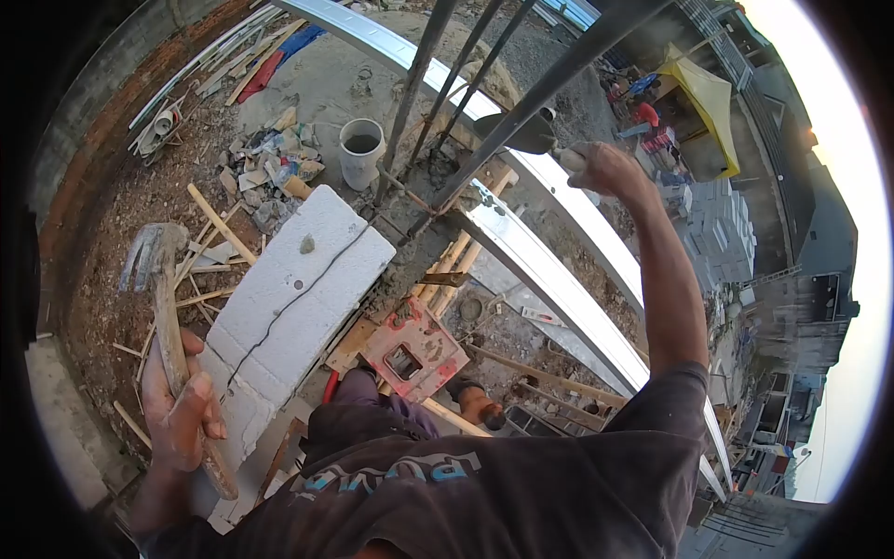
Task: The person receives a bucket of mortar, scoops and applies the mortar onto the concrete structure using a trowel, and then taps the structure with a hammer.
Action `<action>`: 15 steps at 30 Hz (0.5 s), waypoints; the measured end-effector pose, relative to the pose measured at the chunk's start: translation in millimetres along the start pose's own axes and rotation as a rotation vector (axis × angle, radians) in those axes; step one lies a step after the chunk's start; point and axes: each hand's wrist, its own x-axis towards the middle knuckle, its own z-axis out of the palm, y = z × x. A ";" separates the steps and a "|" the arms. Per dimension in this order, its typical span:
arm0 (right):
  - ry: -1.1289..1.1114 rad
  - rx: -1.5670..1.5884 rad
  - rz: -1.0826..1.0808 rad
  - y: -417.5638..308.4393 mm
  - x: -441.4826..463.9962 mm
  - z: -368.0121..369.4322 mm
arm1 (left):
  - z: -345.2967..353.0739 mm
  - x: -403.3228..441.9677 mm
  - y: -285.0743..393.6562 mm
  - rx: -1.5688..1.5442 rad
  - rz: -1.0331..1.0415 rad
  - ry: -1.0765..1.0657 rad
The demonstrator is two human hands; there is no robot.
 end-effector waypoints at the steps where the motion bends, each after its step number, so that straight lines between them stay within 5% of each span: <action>1: 0.053 0.105 0.027 17.8 -14.0 10.4 | 0.1 -0.6 -0.1 -0.003 -0.002 0.004; 5: 0.231 0.582 0.235 6.8 -124.9 59.4 | 2.3 -1.7 -0.5 0.002 -0.003 0.024; 7: 0.007 0.909 0.404 -22.5 -188.0 76.0 | 3.5 -0.8 -2.7 0.005 0.015 0.023; 10: -0.099 1.615 0.234 -66.1 -255.4 138.0 | 2.5 -0.9 -4.9 0.023 0.033 0.026; 15: -0.367 2.404 0.405 -136.1 -262.3 237.3 | 7.9 -2.9 -0.7 0.090 0.025 0.055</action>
